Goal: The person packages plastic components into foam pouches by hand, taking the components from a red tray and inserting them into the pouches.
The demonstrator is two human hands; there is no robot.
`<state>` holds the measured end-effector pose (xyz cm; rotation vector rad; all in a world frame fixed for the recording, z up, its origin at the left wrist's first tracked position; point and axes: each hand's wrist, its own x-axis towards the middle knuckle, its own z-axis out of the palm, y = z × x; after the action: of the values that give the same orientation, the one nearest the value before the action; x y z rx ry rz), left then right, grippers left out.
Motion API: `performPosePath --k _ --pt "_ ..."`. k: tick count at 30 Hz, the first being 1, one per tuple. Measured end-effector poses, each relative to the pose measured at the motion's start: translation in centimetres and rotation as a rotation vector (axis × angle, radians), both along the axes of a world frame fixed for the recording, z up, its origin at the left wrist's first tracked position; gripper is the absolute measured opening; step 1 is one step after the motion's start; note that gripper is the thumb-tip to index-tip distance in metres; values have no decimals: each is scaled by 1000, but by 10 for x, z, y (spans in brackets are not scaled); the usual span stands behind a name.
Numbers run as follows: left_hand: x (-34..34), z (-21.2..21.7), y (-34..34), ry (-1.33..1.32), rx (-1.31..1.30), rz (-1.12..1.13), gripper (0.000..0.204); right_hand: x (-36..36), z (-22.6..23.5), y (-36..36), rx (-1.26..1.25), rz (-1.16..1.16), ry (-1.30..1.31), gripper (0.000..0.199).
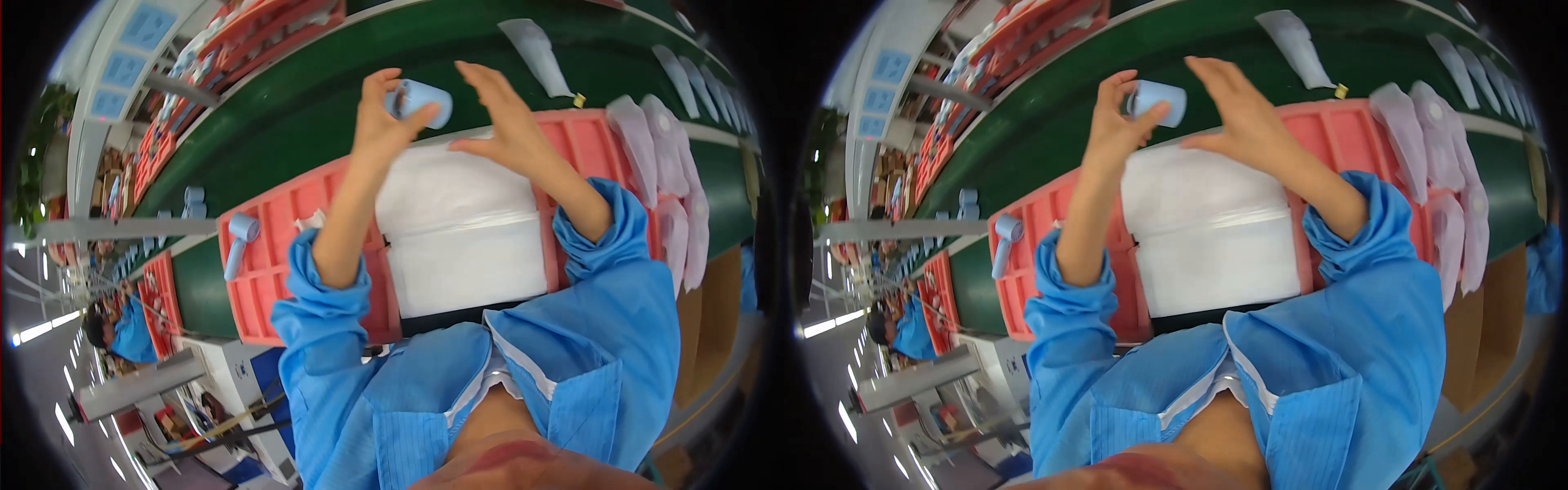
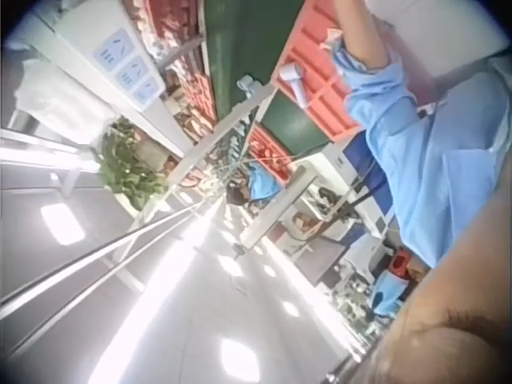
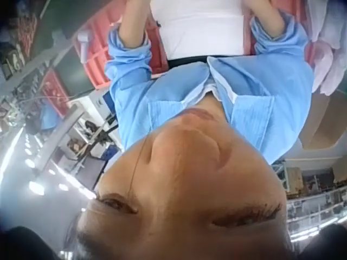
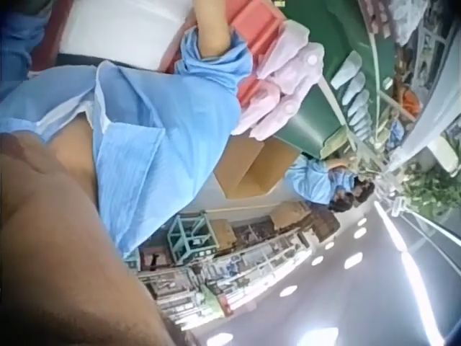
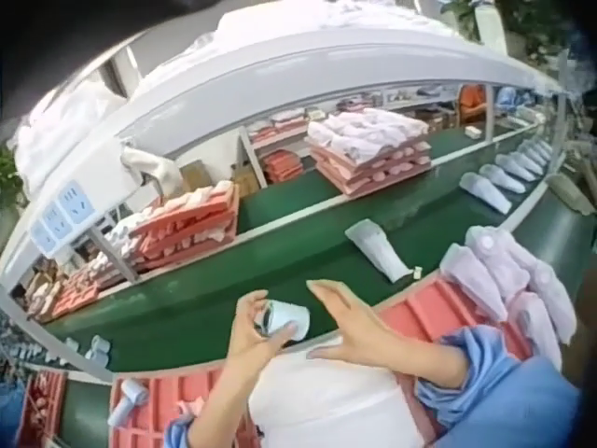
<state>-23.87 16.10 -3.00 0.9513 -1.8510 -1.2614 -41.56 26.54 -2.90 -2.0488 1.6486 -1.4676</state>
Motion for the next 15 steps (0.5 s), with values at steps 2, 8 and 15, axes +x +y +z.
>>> performPosePath --k 2,8,15 --pt "-27 2 34 45 -183 -57 76 -3 5 6 -20 -17 -21 71" --pt "-58 -13 75 340 69 -38 56 -39 15 3 -54 -119 33 54" --pt "-68 -46 94 -629 -452 -171 26 -50 22 6 -101 -174 30 52"
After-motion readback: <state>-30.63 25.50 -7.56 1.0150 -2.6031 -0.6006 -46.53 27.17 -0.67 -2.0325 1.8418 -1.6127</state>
